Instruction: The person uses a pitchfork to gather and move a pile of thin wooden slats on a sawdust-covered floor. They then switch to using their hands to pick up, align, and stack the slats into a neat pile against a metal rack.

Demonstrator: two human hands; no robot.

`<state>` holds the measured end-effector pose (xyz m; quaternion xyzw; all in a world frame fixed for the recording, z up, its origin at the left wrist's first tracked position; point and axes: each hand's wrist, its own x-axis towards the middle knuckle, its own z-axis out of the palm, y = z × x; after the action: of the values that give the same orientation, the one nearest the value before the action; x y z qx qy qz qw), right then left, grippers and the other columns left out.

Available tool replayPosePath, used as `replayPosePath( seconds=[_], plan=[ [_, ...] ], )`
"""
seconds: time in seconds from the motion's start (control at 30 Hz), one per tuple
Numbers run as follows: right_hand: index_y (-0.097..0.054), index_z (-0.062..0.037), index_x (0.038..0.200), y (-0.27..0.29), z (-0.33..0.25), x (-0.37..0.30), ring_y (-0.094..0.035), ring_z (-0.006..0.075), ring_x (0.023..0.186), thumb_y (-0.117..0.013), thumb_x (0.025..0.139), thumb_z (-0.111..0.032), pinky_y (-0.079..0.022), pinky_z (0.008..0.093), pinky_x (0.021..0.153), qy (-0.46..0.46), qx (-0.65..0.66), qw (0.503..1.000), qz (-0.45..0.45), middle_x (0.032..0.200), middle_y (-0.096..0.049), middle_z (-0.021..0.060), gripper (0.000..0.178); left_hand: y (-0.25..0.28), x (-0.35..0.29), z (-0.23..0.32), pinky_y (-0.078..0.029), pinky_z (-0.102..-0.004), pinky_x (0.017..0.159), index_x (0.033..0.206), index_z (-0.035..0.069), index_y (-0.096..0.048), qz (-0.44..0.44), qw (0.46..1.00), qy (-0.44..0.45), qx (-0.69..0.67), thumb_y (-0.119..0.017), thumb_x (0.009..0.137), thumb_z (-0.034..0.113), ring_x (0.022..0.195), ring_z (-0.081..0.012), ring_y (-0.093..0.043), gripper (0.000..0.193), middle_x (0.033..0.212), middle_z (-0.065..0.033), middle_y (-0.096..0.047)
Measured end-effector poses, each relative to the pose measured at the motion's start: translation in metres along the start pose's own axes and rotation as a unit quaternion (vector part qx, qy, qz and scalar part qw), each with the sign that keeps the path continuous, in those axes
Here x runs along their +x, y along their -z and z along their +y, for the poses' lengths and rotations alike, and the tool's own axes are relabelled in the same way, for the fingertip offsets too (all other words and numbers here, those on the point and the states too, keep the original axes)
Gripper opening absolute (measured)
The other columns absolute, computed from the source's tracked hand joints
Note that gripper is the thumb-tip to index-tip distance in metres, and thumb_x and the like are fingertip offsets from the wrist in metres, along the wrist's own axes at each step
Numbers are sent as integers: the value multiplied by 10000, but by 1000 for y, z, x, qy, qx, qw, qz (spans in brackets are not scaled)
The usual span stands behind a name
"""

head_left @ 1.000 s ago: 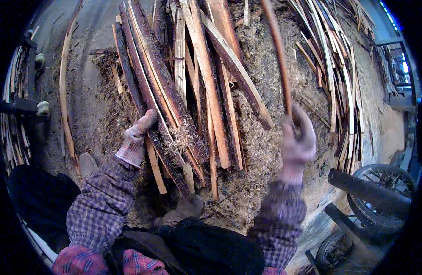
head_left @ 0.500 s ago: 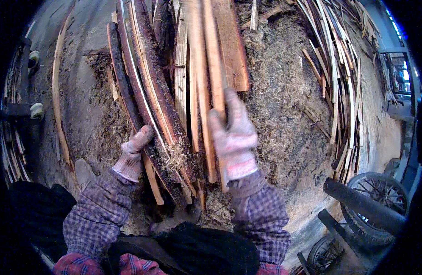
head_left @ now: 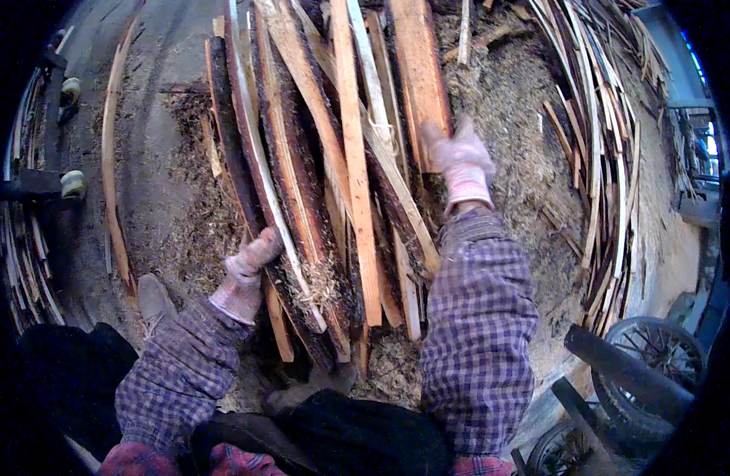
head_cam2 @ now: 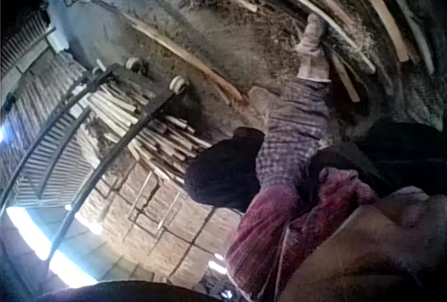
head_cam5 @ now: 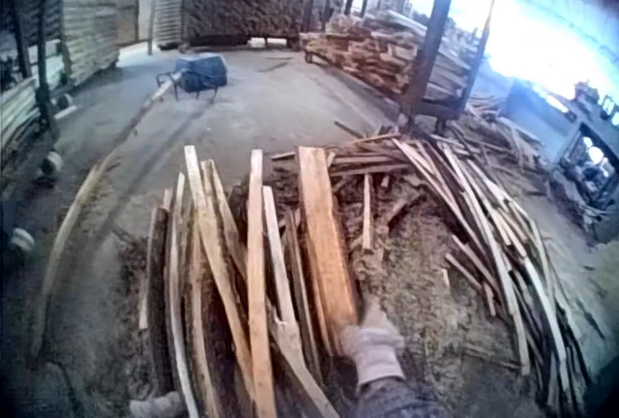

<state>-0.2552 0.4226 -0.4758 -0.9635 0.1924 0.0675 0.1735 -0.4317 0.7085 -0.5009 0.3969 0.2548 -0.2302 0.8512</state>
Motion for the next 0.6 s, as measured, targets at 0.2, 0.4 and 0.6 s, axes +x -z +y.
replayPosePath(
  seconds=[0.2, 0.4, 0.6],
  plan=[
    [-447, -6, 1221, 26, -7, 1, -508, 293, 1092, -674, 658, -487, -383, 356, 924, -39, 8, 996, -85, 1168, -526, 193, 774, 19, 17, -18, -511, -273, 724, 1119, 5, -486, 32, 996, -65, 52, -523, 870, 307, 845, -172, -592, 394, 1010, -107, -564],
    [-497, -93, 769, 70, 27, -81, -571, 260, 684, -667, 693, -373, -469, 379, 603, 221, -239, 934, 146, 718, -533, 99, 336, -8, -15, 17, -477, -330, 842, 1130, 23, -523, -10, 996, 48, -80, -549, 858, 289, 907, -182, -586, 381, 1041, -77, -595],
    [-534, -47, 941, 37, 77, -210, -552, 274, 617, -606, 736, -349, -456, 383, 537, 262, -140, 947, 120, 716, -536, 119, 372, -22, -11, 15, -486, -246, 781, 1086, 55, -535, 43, 995, -80, 38, -629, 808, 240, 852, -117, -584, 346, 944, -12, -602]
  ],
)
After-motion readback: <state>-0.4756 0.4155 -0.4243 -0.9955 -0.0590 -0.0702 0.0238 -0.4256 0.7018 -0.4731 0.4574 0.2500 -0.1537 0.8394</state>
